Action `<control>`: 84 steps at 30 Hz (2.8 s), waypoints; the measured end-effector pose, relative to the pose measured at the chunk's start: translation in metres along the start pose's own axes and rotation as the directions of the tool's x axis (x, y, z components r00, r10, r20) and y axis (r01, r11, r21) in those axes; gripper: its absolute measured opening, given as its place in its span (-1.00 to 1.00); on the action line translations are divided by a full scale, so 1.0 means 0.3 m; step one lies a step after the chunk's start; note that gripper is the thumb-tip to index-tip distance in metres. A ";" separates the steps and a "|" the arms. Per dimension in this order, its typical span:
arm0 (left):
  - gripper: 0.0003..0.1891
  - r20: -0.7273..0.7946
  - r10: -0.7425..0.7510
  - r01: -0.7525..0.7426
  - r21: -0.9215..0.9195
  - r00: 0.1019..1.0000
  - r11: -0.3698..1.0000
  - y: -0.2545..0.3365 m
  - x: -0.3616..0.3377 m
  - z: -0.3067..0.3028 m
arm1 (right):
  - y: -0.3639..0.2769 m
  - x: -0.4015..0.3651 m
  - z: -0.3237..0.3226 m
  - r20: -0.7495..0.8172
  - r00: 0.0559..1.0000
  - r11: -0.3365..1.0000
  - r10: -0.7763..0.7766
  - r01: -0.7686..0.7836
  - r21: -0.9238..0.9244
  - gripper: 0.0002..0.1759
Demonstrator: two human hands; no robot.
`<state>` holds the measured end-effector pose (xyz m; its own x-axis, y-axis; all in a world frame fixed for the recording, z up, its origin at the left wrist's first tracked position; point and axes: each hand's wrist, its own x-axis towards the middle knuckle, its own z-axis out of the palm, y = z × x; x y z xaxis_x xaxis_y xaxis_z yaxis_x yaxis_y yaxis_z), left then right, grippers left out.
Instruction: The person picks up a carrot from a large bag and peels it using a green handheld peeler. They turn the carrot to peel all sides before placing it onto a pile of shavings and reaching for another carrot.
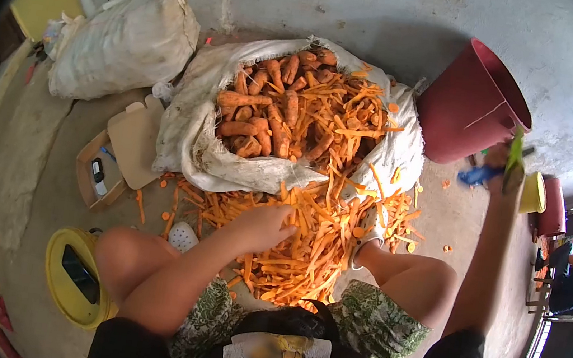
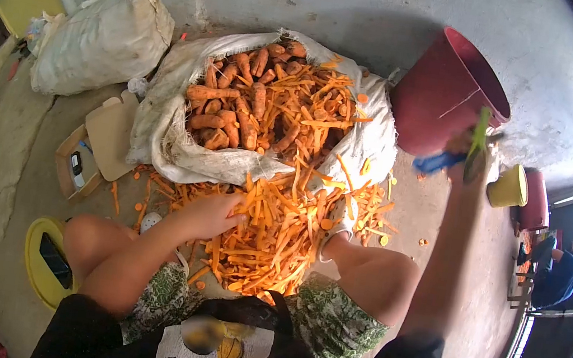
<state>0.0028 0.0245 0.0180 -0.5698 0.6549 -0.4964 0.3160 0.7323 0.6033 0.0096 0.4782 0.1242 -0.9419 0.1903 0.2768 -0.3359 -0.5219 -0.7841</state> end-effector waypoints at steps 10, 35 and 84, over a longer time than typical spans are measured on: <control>-0.64 0.114 -0.214 0.221 -0.044 0.970 0.974 -0.280 0.150 0.039 | 0.496 -0.189 0.358 -0.630 0.709 0.603 0.317 -0.663 -0.443 -0.75; -0.55 -0.527 -0.116 0.343 0.358 0.842 0.868 -0.838 0.915 -0.083 | 0.550 -0.126 0.233 -0.467 0.869 -0.281 0.161 -0.414 -0.866 -0.75; -0.67 0.043 -0.039 0.021 -0.893 0.998 -0.449 0.163 -0.042 0.027 | 0.653 -0.308 0.724 -0.320 0.926 0.665 0.201 -0.369 -0.650 -0.75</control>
<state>0.0315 0.0535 0.0485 -0.5485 0.6333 -0.5460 -0.8315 -0.4820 0.2761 0.0298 0.1779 0.0657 -0.9379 0.3377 -0.0791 0.1273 0.1230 -0.9842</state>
